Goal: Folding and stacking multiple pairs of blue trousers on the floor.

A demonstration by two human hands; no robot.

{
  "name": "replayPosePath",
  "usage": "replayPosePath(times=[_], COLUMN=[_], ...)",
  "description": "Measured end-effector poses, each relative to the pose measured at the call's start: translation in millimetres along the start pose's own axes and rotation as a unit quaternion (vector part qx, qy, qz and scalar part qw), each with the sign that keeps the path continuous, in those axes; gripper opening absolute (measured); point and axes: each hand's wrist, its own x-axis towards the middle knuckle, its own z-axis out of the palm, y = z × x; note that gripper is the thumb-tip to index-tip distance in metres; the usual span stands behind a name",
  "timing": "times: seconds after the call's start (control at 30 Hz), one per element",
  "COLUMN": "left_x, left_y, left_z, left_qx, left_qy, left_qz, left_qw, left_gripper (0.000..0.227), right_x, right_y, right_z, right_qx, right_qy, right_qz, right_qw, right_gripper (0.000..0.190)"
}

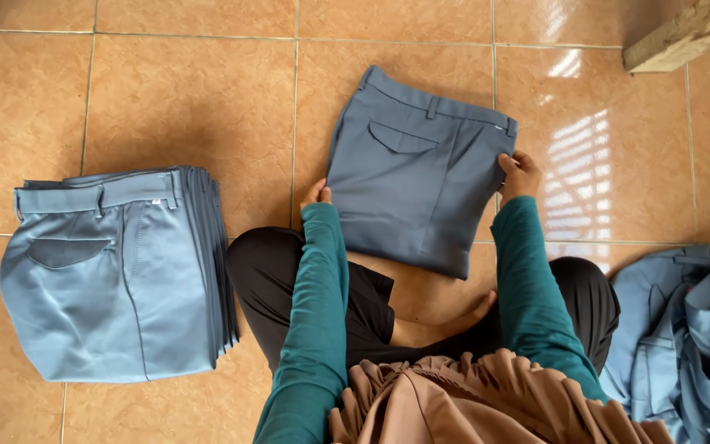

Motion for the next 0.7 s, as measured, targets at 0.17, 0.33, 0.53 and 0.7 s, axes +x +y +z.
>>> replayPosePath(times=[0.17,0.33,0.53,0.7], left_x=[19,2,1,-43], left_y=[-28,-12,-17,13], left_z=[11,1,-2,-10], left_qx=[0.178,0.295,0.309,0.336], left_qy=[0.093,0.056,0.054,0.038], left_qz=[0.005,0.000,0.008,0.006], left_qw=[0.980,0.954,0.949,0.941], left_gripper=[0.049,0.042,0.040,0.042], right_x=[-49,-96,-150,-177], right_y=[13,78,54,50], right_z=[-5,-56,-63,-64], right_qx=[-0.056,-0.090,-0.006,-0.065], right_qy=[-0.079,-0.140,-0.090,-0.177], right_qz=[0.048,0.111,0.093,0.162], right_qw=[0.994,0.980,0.992,0.969], right_gripper=[0.050,0.046,0.035,0.105])
